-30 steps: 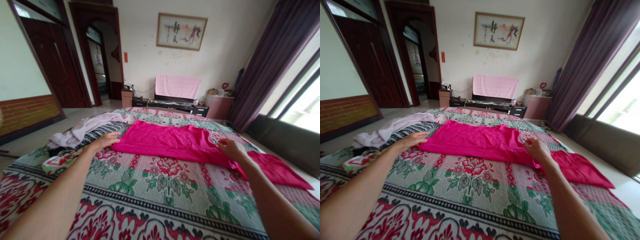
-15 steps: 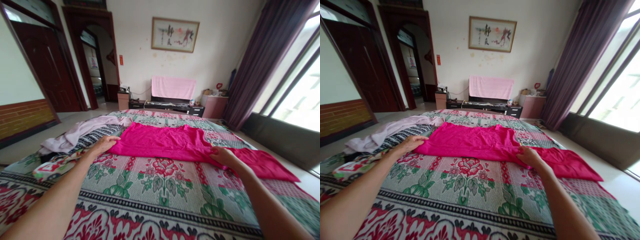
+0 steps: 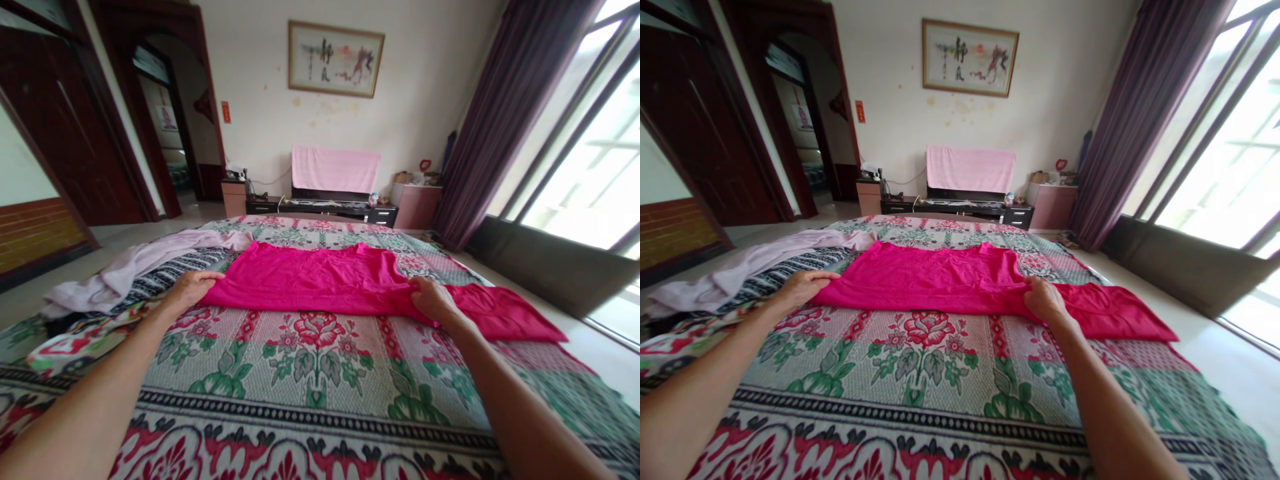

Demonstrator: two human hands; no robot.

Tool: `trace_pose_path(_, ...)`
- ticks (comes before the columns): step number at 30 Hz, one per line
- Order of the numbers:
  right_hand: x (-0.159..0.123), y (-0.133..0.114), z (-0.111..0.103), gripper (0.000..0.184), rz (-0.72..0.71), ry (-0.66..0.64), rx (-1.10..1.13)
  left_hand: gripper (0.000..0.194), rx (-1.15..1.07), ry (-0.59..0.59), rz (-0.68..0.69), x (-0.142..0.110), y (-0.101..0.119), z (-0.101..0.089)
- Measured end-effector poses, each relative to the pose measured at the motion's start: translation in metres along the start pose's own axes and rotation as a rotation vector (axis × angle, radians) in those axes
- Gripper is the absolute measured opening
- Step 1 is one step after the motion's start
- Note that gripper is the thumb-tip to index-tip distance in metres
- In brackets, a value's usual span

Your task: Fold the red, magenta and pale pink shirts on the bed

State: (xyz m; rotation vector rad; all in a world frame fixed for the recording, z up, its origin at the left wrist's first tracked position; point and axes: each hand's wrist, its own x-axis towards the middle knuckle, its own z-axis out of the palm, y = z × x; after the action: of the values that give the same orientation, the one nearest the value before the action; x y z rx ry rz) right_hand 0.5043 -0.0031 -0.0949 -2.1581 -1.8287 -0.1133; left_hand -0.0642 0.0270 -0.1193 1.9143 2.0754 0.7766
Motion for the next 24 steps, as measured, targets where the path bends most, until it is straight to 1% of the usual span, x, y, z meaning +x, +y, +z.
trace_pose_path(2,-0.001,-0.007,-0.001,0.045,-0.052,0.043,-0.004,0.038,0.014,-0.01,0.002,0.001,0.0,0.001)
trace_pose_path(4,0.0,-0.018,0.001,0.041,-0.16,0.06,0.034,0.038,0.006,-0.03,0.012,0.002,0.0,0.002)
trace_pose_path(7,0.008,-0.042,0.01,0.037,-0.343,0.011,0.096,0.043,-0.051,-0.048,0.029,0.001,-0.003,0.003)
trace_pose_path(9,0.014,-0.057,0.018,0.04,-0.423,-0.032,0.108,0.045,-0.1,-0.058,0.044,0.0,-0.005,0.003)
trace_pose_path(10,0.017,-0.064,0.023,0.042,-0.441,-0.048,0.108,0.046,-0.121,-0.061,0.053,0.0,-0.006,0.003)
trace_pose_path(13,0.021,-0.076,0.036,0.042,-0.412,-0.077,0.077,0.047,-0.158,-0.065,0.062,0.0,-0.009,0.004)
trace_pose_path(16,0.022,-0.076,0.045,0.031,-0.377,-0.072,0.059,0.052,-0.166,-0.068,0.012,0.002,-0.012,0.006)
trace_pose_path(18,0.022,-0.073,0.048,0.027,-0.361,-0.009,0.101,0.053,-0.167,-0.065,-0.027,0.003,-0.013,0.008)
trace_pose_path(20,0.024,-0.07,0.049,0.027,-0.319,0.092,0.164,0.053,-0.163,-0.045,-0.035,0.003,-0.013,0.008)
trace_pose_path(22,0.025,-0.068,0.049,0.028,-0.265,0.188,0.207,0.052,-0.161,0.004,-0.02,0.003,-0.011,0.008)
trace_pose_path(24,0.025,-0.068,0.048,0.029,-0.225,0.241,0.211,0.051,-0.158,0.065,0.001,0.002,-0.007,0.007)
